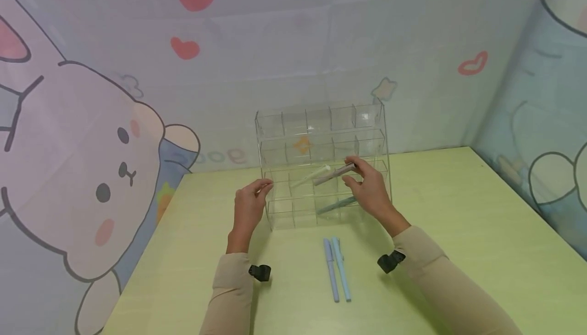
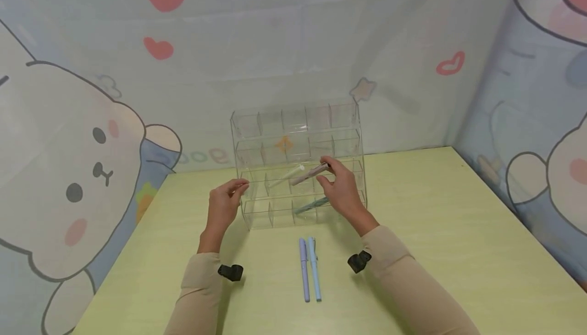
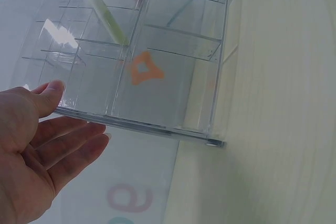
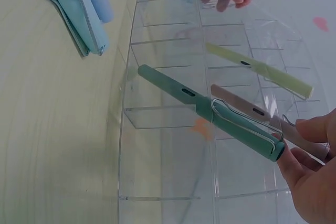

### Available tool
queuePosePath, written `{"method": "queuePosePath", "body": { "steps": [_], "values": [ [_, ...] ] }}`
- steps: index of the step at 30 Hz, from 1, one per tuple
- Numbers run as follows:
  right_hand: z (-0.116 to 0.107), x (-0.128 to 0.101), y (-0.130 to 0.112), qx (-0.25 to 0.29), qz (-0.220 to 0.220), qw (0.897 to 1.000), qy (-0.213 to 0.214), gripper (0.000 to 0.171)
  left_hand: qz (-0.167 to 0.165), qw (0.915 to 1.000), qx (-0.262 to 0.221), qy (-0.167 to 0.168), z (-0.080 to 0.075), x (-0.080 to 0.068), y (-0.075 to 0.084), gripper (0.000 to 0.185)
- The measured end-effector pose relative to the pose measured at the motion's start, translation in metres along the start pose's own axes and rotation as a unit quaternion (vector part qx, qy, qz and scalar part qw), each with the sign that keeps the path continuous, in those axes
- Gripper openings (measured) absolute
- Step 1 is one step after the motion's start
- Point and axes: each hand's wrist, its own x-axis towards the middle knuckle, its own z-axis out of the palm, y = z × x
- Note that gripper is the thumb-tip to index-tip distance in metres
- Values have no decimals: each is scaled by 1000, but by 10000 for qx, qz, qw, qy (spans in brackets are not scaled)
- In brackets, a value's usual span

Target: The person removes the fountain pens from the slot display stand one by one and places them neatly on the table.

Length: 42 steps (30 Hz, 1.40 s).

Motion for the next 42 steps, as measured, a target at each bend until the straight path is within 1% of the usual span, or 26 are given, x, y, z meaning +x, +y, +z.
{"method": "queuePosePath", "body": {
  "steps": [7, 14, 21, 28, 34, 37, 42],
  "values": [
    [3, 3, 1, 150, -59, 9999, 43, 41, 92, 9999, 53, 38, 0, 1, 1, 15],
    [5, 4, 2, 207, -35, 9998, 52, 40, 47, 10000, 22, 48, 0, 0, 1, 12],
    [6, 5, 3, 360, -47, 9992, 161, 33, -19, 10000, 14, 20, 1, -1, 0, 14],
    [5, 6, 3, 693, -70, 9966, 440, 32, -50, 10000, 27, 6, 0, -1, 2, 14],
    [3, 5, -3, 874, 86, 9934, 740, 33, -81, 10000, 16, -18, -1, -1, 3, 13],
    [1, 4, -5, 970, 93, 9913, 884, 33, -58, 10000, 8, 15, -2, -1, 3, 13],
    [-7, -2, -6, 1195, -138, 9861, 1142, 35, -79, 10000, -29, -8, -1, -1, 3, 13]
  ]
}}
